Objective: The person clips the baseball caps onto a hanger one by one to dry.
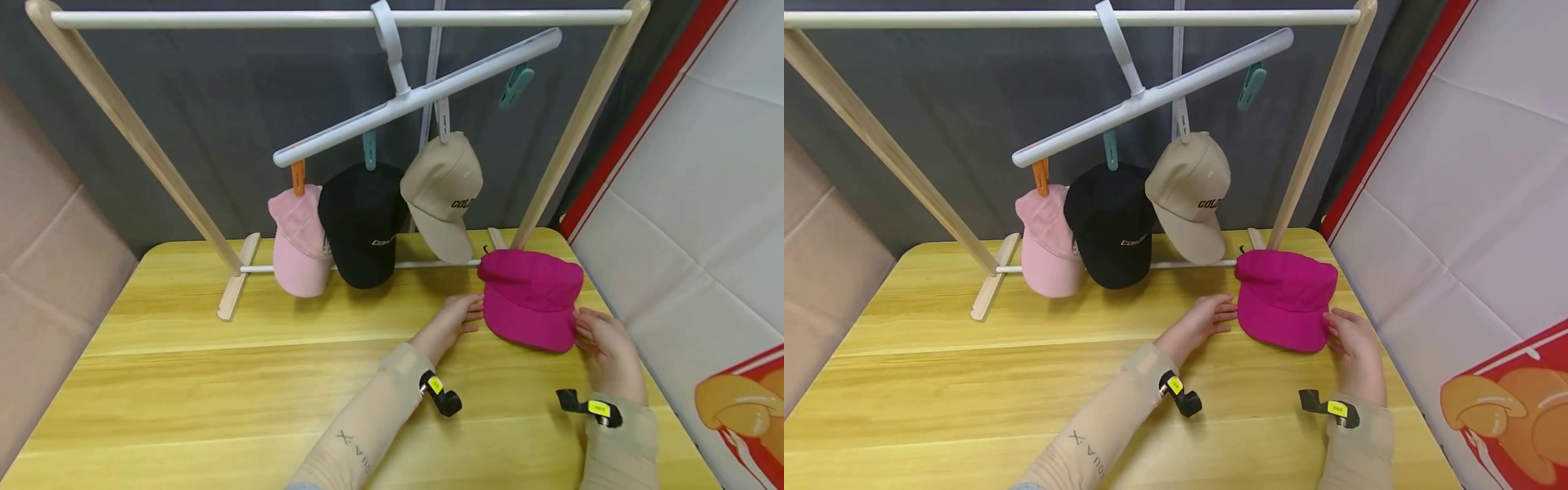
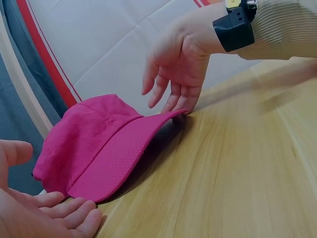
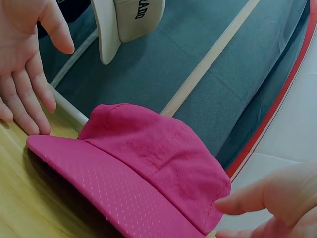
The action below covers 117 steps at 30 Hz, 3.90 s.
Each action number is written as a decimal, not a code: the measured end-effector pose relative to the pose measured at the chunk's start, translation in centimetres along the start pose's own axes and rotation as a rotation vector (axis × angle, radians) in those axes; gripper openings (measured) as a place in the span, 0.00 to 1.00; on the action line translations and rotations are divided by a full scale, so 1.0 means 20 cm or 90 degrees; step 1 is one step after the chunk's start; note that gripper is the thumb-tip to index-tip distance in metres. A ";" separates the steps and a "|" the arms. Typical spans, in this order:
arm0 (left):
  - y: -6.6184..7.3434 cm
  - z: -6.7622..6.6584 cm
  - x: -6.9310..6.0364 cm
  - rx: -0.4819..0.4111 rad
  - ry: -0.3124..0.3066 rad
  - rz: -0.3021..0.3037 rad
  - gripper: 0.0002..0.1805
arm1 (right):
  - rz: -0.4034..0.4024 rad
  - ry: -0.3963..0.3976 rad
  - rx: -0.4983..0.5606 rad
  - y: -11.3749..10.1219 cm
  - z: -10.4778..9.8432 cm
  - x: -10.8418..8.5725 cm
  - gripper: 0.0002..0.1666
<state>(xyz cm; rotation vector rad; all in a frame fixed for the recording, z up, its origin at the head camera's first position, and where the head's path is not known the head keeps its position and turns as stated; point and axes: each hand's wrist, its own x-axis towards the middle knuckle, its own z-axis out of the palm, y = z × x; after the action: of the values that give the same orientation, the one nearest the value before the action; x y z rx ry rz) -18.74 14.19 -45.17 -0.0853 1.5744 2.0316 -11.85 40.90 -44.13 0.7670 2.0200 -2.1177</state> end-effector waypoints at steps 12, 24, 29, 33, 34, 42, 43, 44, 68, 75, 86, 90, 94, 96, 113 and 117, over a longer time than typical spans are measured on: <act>-0.01 0.00 0.00 -0.002 0.017 0.016 0.22 | -0.025 0.001 -0.046 -0.04 0.05 -0.06 0.39; -0.02 -0.01 0.00 -0.017 0.040 0.019 0.19 | -0.078 0.018 -0.103 -0.02 0.05 -0.06 0.39; -0.03 -0.02 0.01 -0.049 0.033 0.014 0.19 | -0.075 0.016 -0.089 -0.02 0.05 -0.05 0.38; -0.04 -0.03 0.01 -0.067 0.037 0.023 0.17 | -0.060 0.011 -0.072 -0.02 0.05 -0.05 0.37; -0.04 -0.03 0.01 -0.071 0.040 0.028 0.17 | -0.059 0.007 -0.067 -0.02 0.04 -0.05 0.37; -0.04 -0.01 0.04 -0.100 0.057 0.073 0.13 | -0.082 -0.046 -0.052 -0.06 0.03 -0.06 0.35; -0.04 0.00 0.04 -0.097 0.057 0.075 0.13 | -0.084 -0.050 -0.049 -0.07 0.03 -0.06 0.34; -0.04 0.00 0.05 -0.094 0.058 0.077 0.12 | -0.087 -0.055 -0.046 -0.07 0.03 -0.05 0.32; 0.04 0.06 0.01 -0.041 0.056 0.147 0.15 | -0.159 -0.072 0.067 -0.17 0.01 -0.04 0.18; 0.07 0.08 0.00 -0.052 0.050 0.154 0.14 | -0.180 -0.092 0.077 -0.20 0.00 -0.02 0.18; 0.11 0.09 -0.04 -0.036 0.016 0.159 0.12 | -0.209 -0.100 0.108 -0.21 -0.01 -0.04 0.18; 0.12 0.09 -0.04 -0.033 0.014 0.162 0.12 | -0.221 -0.108 0.116 -0.21 -0.01 -0.05 0.18; 0.13 0.09 -0.05 -0.026 0.005 0.171 0.12 | -0.227 -0.098 0.113 -0.21 -0.02 -0.04 0.17; 0.14 0.10 -0.06 -0.023 0.000 0.175 0.12 | -0.227 -0.096 0.111 -0.21 -0.02 -0.04 0.17; 0.22 0.12 -0.12 -0.022 -0.022 0.200 0.12 | -0.236 -0.144 0.212 -0.25 0.00 -0.09 0.15; 0.25 0.13 -0.13 -0.013 -0.030 0.215 0.12 | -0.245 -0.158 0.243 -0.26 0.00 -0.09 0.15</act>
<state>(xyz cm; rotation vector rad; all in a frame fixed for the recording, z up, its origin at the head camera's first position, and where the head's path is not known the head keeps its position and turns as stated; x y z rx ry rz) -18.13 14.87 -39.07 0.2353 1.6261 2.2839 -12.55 40.93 -38.71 0.1339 1.7663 -2.6985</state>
